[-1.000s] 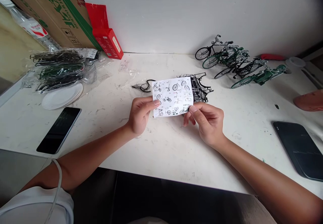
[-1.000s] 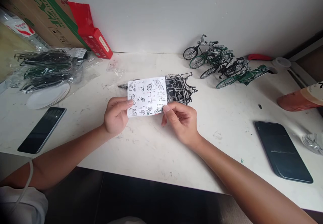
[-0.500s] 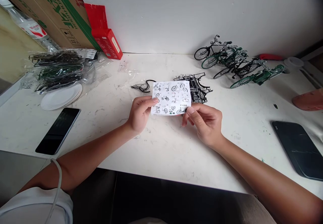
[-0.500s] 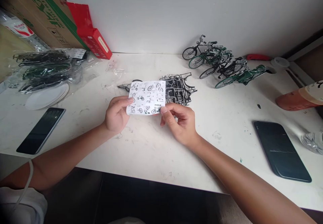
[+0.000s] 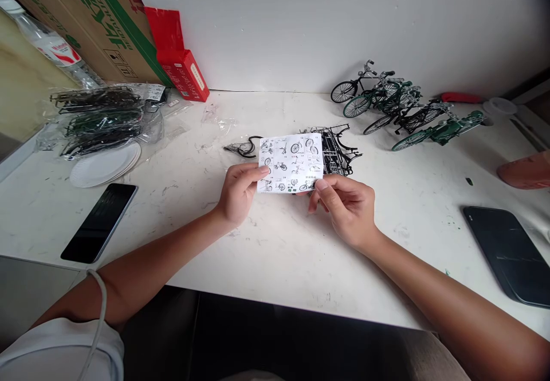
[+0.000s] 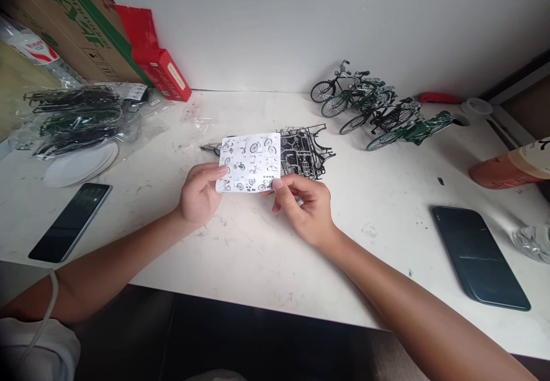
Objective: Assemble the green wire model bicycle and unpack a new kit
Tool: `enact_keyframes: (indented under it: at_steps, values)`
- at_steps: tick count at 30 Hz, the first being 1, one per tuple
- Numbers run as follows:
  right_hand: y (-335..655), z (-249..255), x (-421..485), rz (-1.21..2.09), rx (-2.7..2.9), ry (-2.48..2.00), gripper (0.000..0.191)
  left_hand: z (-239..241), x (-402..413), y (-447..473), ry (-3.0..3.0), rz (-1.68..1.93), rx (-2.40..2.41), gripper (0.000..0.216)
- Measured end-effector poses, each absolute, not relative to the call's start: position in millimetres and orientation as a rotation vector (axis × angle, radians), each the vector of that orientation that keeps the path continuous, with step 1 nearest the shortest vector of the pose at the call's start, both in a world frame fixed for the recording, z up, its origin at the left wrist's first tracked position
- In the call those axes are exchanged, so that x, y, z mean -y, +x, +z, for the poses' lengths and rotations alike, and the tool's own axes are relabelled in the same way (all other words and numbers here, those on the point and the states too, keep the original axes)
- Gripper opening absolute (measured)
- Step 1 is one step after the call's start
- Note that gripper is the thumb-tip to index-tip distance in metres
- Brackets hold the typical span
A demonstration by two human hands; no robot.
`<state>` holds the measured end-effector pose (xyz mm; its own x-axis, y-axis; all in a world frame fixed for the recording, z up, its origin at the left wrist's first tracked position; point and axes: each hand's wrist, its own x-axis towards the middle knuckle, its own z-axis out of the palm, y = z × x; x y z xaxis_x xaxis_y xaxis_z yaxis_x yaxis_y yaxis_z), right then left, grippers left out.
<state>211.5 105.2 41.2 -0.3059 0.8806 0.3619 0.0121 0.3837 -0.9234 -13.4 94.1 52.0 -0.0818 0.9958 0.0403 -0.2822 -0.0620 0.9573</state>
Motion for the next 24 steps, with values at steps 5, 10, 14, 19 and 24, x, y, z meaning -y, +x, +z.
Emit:
enact_keyframes:
  at_steps: [5,10,14,19,24]
  values:
    - [211.1,41.7,-105.2,1.068,1.647,-0.791,0.033,52.4,-93.6,-13.3,0.957,1.443,-0.981,0.046]
    - [211.4,41.1,-105.0,1.081,1.645,-0.796,0.032,54.4,-92.2,-12.4,0.88,1.445,-1.004,0.046]
    - [211.3,41.2,-104.7,1.081,1.643,-0.806,0.034,54.2,-91.9,-12.6,0.891,1.448,-0.964,0.044]
    - [211.2,41.8,-104.3,1.062,1.642,-0.81,0.032,52.4,-92.0,-13.6,0.951,1.435,-0.936,0.04]
    - [210.7,42.0,-104.6,1.055,1.647,-0.804,0.032,52.1,-92.1,-14.3,0.962,1.436,-0.908,0.039]
